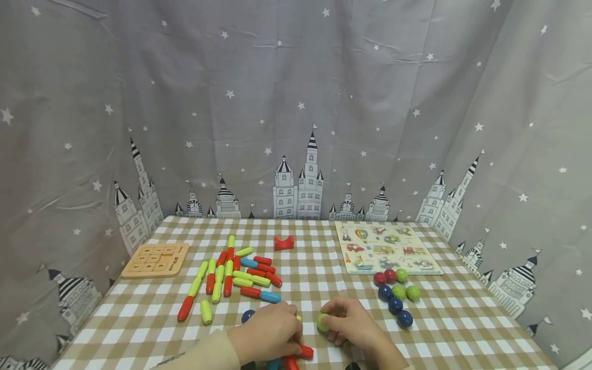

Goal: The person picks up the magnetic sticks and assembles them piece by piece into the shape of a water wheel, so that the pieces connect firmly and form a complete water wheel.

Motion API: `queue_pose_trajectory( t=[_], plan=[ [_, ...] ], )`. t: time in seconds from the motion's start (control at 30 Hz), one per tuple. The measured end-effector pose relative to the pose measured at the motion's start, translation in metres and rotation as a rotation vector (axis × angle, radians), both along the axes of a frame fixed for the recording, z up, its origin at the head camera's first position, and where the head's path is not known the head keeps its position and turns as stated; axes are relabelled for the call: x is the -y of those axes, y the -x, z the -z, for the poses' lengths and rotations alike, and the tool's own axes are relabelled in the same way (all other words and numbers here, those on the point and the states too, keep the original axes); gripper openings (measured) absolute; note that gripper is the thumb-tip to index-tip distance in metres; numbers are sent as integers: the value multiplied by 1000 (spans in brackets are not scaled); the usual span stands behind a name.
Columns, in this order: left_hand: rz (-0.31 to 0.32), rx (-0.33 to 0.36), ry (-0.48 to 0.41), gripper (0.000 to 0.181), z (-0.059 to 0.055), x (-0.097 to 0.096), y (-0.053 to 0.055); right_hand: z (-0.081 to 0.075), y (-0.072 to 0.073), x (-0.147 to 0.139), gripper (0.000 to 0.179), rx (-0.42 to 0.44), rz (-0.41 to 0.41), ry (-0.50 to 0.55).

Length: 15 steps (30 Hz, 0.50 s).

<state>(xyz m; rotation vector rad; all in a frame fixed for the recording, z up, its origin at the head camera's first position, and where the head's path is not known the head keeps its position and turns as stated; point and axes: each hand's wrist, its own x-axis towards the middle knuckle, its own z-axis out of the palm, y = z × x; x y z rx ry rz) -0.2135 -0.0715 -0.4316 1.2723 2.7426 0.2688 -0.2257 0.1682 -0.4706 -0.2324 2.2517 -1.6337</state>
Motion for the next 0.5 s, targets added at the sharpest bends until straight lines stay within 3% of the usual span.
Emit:
queue_pose_trajectory(
  t=[0.1, 0.3, 0.5],
  plan=[
    [-44, -1, 23, 17, 1, 1, -1, -1, 0, -1, 28, 7, -8, 12],
    [-175, 91, 16, 19, 3, 1, -1, -4, 0, -3, 26, 74, -74, 53],
    [-220, 129, -21, 18, 6, 1, 0, -5, -4, -3, 26, 99, -192, 113]
  ],
)
